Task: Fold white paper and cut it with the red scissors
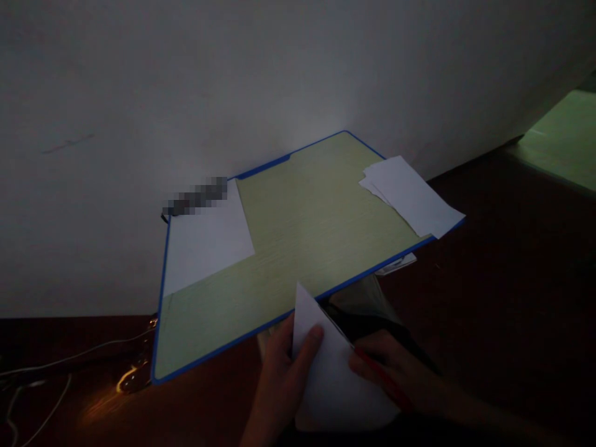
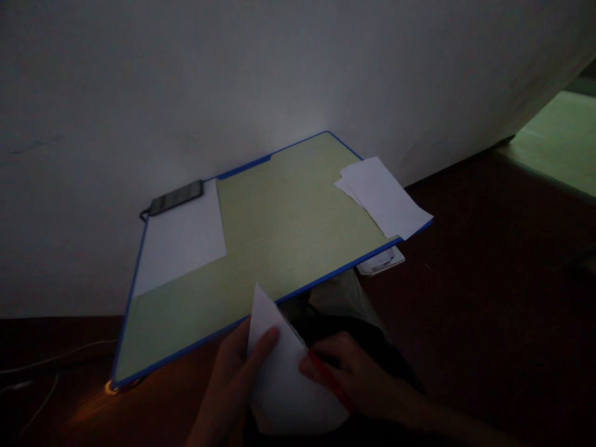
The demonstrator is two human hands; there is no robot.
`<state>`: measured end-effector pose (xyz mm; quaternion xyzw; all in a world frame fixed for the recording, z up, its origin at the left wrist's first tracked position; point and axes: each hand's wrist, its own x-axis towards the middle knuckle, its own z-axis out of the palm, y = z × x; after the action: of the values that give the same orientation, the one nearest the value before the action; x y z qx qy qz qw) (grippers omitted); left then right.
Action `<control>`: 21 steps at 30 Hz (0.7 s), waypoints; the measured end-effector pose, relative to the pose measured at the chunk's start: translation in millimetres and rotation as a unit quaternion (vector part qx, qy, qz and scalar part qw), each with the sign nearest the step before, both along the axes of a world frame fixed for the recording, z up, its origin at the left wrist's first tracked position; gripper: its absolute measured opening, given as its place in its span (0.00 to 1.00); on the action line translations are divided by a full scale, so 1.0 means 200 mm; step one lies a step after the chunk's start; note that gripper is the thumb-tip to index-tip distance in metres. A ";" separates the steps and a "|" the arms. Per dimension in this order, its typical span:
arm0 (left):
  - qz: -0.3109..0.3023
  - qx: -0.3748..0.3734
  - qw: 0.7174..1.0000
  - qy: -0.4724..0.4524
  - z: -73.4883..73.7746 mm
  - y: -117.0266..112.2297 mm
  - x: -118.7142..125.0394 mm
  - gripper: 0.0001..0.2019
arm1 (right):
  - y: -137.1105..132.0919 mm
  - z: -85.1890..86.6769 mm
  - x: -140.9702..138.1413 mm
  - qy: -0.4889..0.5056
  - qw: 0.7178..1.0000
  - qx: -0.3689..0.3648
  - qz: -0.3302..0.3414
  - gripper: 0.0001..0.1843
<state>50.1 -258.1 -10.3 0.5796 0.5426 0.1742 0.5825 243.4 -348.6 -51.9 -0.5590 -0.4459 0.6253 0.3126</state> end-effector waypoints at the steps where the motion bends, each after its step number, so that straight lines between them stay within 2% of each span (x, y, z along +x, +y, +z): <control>1: 0.001 0.000 1.000 0.002 0.00 0.00 0.00 0.28 | 0.00 0.00 0.00 0.000 1.000 0.006 0.002 0.33; 7: 0.046 0.014 0.999 0.022 0.02 0.00 -0.02 0.29 | 0.01 -0.03 0.02 -0.005 0.998 0.056 0.042 0.33; 11: 0.060 0.019 0.998 0.010 0.05 0.02 -0.04 0.28 | 0.00 -0.03 0.05 -0.063 0.994 0.075 0.054 0.32; 17: 0.072 0.017 0.997 -0.035 0.07 0.02 -0.03 0.25 | -0.03 0.00 0.08 -0.084 0.996 0.022 0.030 0.28; 21: 0.054 0.021 0.998 -0.031 0.06 0.02 -0.04 0.26 | -0.06 -0.04 0.11 -0.093 0.995 -0.025 -0.002 0.37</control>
<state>42.6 -255.0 2.5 0.5554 0.5511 0.2349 0.5768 264.5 -360.1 -58.9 -0.6236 -0.4559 0.5807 0.2571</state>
